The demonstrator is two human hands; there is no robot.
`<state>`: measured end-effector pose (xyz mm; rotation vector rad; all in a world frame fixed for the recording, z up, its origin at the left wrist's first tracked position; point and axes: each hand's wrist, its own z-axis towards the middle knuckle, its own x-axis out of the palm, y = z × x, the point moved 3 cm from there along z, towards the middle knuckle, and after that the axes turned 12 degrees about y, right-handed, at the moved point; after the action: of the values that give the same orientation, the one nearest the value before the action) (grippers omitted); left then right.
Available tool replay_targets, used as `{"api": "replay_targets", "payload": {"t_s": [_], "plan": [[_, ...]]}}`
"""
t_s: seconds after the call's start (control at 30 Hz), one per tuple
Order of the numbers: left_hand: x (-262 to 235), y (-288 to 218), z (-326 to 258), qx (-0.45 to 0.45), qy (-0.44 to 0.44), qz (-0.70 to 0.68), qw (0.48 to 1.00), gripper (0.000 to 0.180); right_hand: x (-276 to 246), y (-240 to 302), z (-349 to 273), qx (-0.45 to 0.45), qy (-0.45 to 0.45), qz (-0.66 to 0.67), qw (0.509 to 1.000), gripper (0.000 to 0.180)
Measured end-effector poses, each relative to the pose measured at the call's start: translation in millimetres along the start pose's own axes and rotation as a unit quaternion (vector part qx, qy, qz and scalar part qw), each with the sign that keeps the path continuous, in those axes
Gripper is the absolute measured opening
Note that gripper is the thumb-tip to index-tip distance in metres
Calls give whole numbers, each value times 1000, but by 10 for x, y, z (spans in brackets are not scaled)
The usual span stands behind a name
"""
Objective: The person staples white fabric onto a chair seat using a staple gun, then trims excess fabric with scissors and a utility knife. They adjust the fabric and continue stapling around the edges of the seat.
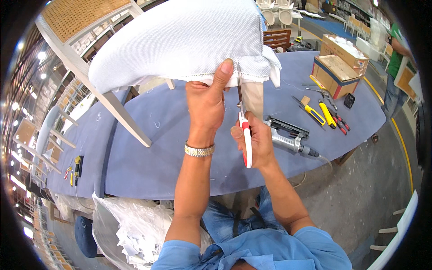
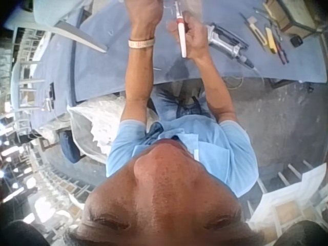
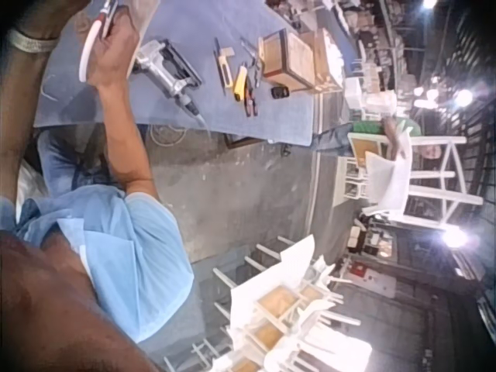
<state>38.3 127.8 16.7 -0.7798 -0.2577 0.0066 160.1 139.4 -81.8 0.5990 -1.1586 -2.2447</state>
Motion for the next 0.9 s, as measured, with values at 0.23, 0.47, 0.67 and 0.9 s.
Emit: {"api": "replay_targets", "payload": {"t_s": [0.23,0.47,0.67,0.9], "plan": [[-38,21,15,-3,10,1,1000,21,6,1,40,-18,-3,-10,1000,49],[-6,22,31,24,0,19,1000,27,-48,56,28,32,-8,-32,999,45],[-134,137,195,107,-14,166,980,34,-330,-124,-208,24,67,-82,994,29],[75,513,-264,102,-109,187,971,45,-1243,-425,-1191,134,-197,-151,959,23]]}}
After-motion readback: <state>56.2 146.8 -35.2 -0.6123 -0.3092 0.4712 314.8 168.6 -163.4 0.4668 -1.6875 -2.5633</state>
